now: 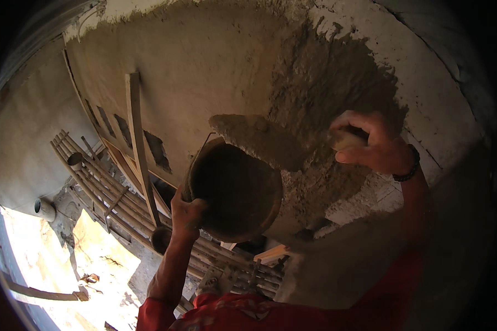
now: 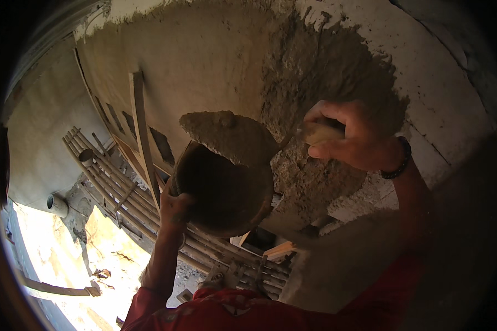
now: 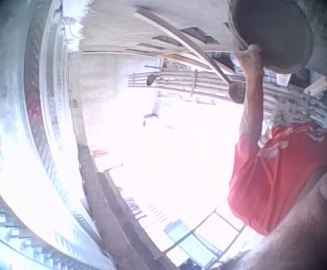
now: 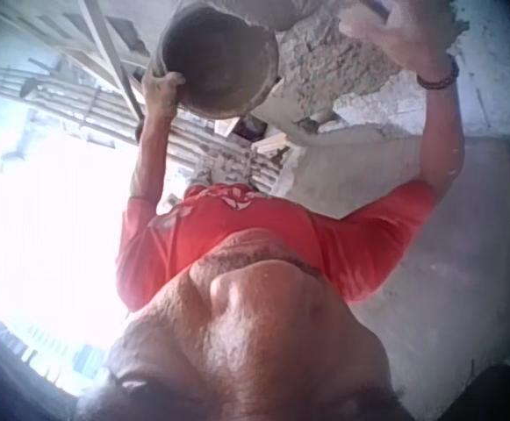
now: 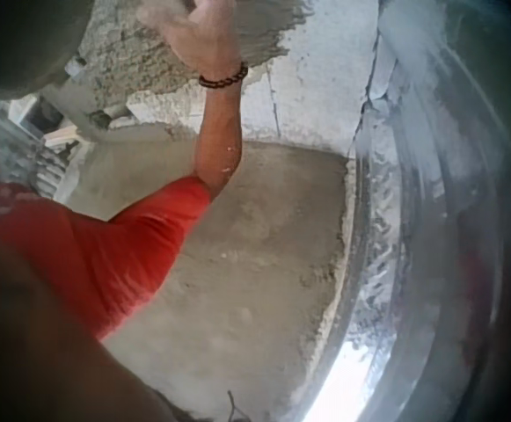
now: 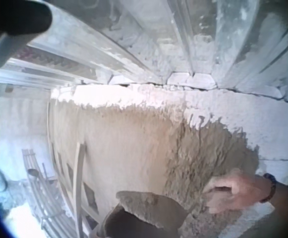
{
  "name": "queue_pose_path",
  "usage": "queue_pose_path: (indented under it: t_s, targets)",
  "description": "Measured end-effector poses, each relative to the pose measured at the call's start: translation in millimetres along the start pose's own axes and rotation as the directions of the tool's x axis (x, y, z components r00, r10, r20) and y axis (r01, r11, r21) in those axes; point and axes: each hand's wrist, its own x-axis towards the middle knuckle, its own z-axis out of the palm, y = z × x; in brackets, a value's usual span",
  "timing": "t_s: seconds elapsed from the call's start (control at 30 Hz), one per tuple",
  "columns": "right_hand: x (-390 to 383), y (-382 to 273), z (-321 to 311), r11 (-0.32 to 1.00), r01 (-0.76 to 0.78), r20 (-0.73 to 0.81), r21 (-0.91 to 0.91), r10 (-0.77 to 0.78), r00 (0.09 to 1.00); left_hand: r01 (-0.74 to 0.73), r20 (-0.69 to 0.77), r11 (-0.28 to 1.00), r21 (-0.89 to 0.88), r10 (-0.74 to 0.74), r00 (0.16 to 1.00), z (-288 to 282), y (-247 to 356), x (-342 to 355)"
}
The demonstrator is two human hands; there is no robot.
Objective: The person stands on a wooden scaffold and applies wet plaster to a wall using a trowel, taking the plaster from a bucket.
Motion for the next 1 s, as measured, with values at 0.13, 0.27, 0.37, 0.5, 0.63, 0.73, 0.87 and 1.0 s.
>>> queue_pose_path:
  t_s: [0.13, 0.27, 0.37, 0.5, 0.63, 0.73, 0.87, 1.0]
  targets:
    - [7.7, -20.5, -47.4, 0.950, -0.117, 0.025, 0.288, 0.115, 0.993, -0.110, -0.025, 0.993, -0.043, 0.109, 0.994, -6.9, 2.2, -6.6]
    - [19.4, 25.2, -64.0, 0.934, -0.273, -0.171, 0.230, 0.315, 0.934, -0.030, 0.004, 1.000, -0.007, 0.030, 1.000, -16.4, -15.5, -12.5]
    - [10.2, 77.5, -110.5, 0.950, -0.311, -0.577, 0.040, 0.276, 0.769, -0.080, -0.053, 0.997, 0.015, 0.081, 0.995, -17.4, -20.7, -19.9]
    - [-4.0, 67.8, -130.7, 0.952, -0.304, -0.667, 0.020, 0.240, 0.705, 0.003, -0.045, 1.000, -0.012, -0.003, 0.999, -27.6, -38.6, -23.4]
    - [-19.7, 55.7, -78.4, 0.910, -0.389, -0.488, 0.143, 0.407, 0.772, 0.002, -0.020, 0.999, 0.040, -0.001, 1.000, -31.8, -49.8, -26.4]
    - [-34.0, 56.2, -17.1, 0.860, -0.462, -0.145, 0.216, 0.496, 0.856, -0.030, 0.016, 0.997, 0.070, 0.029, 0.999, -27.4, -53.2, -26.4]
    - [-57.9, 66.8, 71.6, 0.976, -0.183, 0.153, -0.118, 0.200, 0.968, -0.111, 0.067, 0.992, 0.052, 0.107, 0.992, -1.9, -49.5, -25.2]
    - [-55.5, 18.0, 140.7, 0.848, -0.161, 0.144, -0.505, 0.266, 0.953, -0.061, 0.101, 0.959, 0.278, 0.034, 0.994, 0.0, -61.8, -21.4]
